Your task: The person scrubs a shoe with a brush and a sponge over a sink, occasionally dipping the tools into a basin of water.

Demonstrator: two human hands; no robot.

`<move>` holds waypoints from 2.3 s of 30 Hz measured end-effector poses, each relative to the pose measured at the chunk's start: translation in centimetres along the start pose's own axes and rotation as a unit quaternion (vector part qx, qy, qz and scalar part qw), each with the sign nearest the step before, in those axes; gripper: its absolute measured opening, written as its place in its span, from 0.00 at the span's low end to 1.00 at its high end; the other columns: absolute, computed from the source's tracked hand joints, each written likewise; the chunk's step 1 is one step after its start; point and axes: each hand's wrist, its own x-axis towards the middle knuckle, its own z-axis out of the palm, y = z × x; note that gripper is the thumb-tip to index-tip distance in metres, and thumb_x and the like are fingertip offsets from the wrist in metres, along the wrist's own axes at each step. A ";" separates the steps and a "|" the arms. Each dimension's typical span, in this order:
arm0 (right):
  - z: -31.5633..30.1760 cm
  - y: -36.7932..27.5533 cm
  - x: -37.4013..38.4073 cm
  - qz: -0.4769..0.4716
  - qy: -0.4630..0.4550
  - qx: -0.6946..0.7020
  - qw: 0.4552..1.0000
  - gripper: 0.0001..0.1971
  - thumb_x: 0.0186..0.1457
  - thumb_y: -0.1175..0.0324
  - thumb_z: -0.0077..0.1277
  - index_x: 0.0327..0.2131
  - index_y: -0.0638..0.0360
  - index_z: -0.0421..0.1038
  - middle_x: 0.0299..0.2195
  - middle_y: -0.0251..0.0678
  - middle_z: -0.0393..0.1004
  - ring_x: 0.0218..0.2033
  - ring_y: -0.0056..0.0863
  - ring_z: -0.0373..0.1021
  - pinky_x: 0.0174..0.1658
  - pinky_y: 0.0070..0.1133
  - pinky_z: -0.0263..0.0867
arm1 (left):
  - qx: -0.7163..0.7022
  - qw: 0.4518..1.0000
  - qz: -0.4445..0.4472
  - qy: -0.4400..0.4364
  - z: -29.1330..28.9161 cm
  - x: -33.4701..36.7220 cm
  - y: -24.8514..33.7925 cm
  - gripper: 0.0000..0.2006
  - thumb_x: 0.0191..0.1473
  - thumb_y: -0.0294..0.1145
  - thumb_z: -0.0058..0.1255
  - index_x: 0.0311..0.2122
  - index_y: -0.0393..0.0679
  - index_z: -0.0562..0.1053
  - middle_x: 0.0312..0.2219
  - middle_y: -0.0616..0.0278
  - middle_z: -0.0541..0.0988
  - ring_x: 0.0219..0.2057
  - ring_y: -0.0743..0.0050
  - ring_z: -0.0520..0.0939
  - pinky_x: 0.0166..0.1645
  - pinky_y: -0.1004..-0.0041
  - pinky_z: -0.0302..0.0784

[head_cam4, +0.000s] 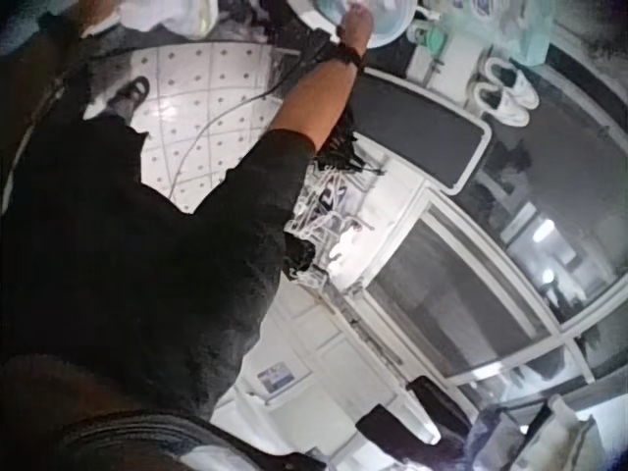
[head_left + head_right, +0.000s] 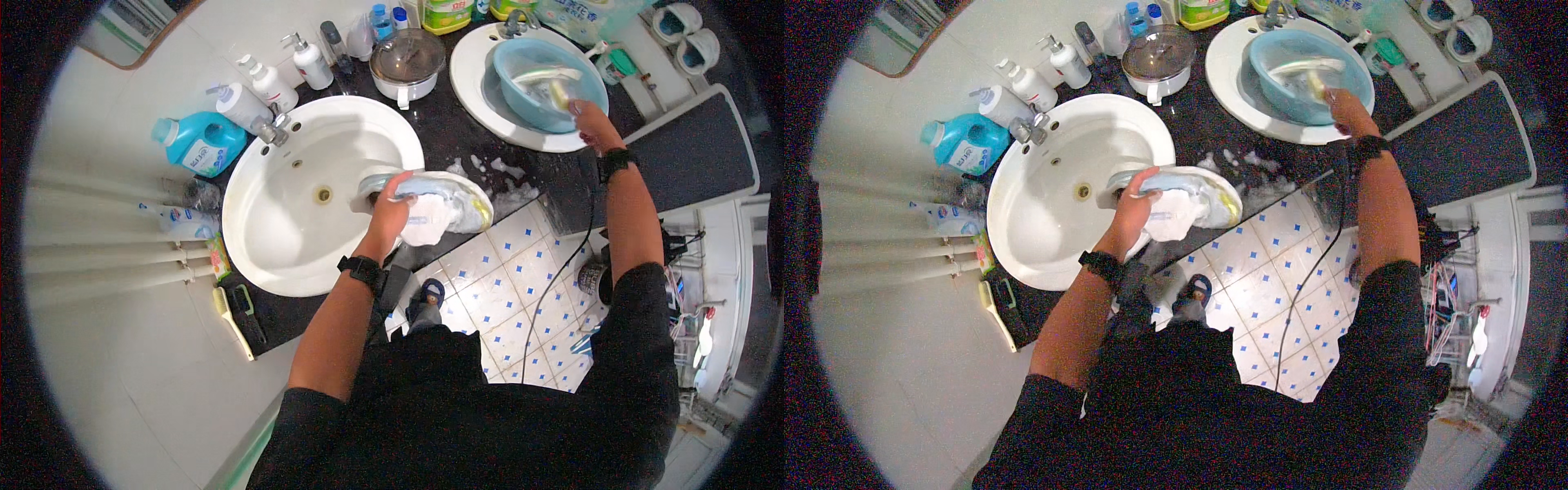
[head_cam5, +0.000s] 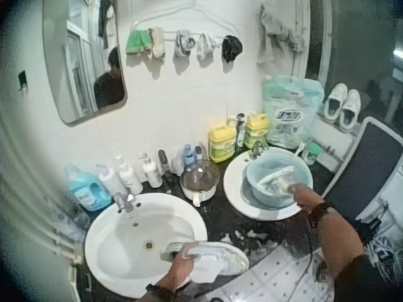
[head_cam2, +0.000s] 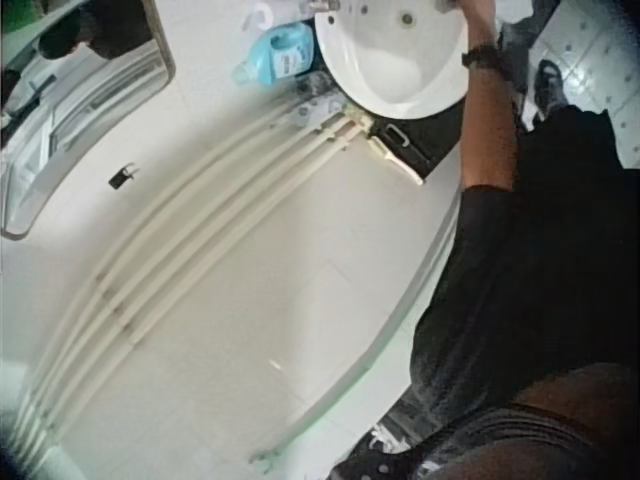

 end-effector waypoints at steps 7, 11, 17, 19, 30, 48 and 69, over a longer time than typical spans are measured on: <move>1.2 0.2 7.9 -0.091 0.021 -0.339 0.936 0.15 0.54 0.61 0.46 0.31 0.64 0.75 0.31 0.51 0.75 0.32 0.42 0.74 0.31 0.35 0.68 | 0.012 1.000 0.011 0.016 -0.4 -0.4 0.7 0.19 0.53 0.20 0.44 0.51 0.48 0.70 0.46 0.57 0.73 0.47 0.70 0.71 0.52 0.75 0.64; 3.3 -1.4 7.6 -0.100 0.022 -0.362 0.926 0.23 0.56 0.53 0.40 0.34 0.66 0.75 0.36 0.52 0.74 0.41 0.46 0.71 0.45 0.35 0.64 | -0.010 1.000 0.000 0.016 -0.6 -0.3 0.8 0.19 0.53 0.20 0.43 0.50 0.48 0.71 0.45 0.57 0.72 0.46 0.71 0.71 0.52 0.75 0.64; 2.3 -0.4 7.3 -0.160 0.026 -0.379 0.911 0.17 0.52 0.58 0.45 0.36 0.62 0.75 0.37 0.53 0.74 0.40 0.49 0.70 0.46 0.37 0.64 | -0.037 0.999 -0.034 0.019 -0.4 -0.1 0.6 0.19 0.52 0.20 0.45 0.50 0.47 0.71 0.44 0.58 0.73 0.45 0.71 0.71 0.50 0.75 0.65; 1.2 0.9 3.9 -0.191 0.083 -0.295 0.932 0.12 0.47 0.71 0.46 0.36 0.60 0.76 0.35 0.52 0.74 0.40 0.48 0.70 0.45 0.36 0.64 | -0.038 0.998 -0.027 0.031 0.1 0.7 -0.2 0.20 0.51 0.19 0.45 0.51 0.47 0.70 0.44 0.57 0.73 0.45 0.70 0.71 0.50 0.74 0.65; 2.6 4.3 -6.6 -0.135 0.216 -0.189 0.948 0.16 0.53 0.69 0.44 0.46 0.51 0.71 0.36 0.52 0.72 0.40 0.50 0.69 0.43 0.39 0.65 | -0.025 0.939 0.043 0.341 4.8 -0.7 0.0 0.25 0.49 0.20 0.49 0.54 0.34 0.60 0.48 0.51 0.66 0.49 0.64 0.68 0.55 0.70 0.60; 23.4 -5.3 -26.3 -0.155 0.171 0.107 0.967 0.27 0.51 0.81 0.43 0.55 0.48 0.63 0.30 0.50 0.66 0.31 0.46 0.66 0.37 0.32 0.64 | 0.111 0.969 0.014 0.220 2.4 -1.3 -1.0 0.20 0.48 0.37 0.56 0.35 0.24 0.73 0.34 0.40 0.78 0.37 0.49 0.79 0.44 0.66 0.70; 26.9 -8.7 -30.4 -0.101 0.229 -0.108 0.962 0.29 0.47 0.79 0.43 0.55 0.48 0.61 0.32 0.40 0.69 0.25 0.43 0.70 0.26 0.33 0.68 | 0.323 0.934 0.094 0.118 -0.9 -2.3 -3.7 0.25 0.53 0.44 0.47 0.24 0.23 0.73 0.28 0.29 0.73 0.35 0.35 0.74 0.44 0.53 0.66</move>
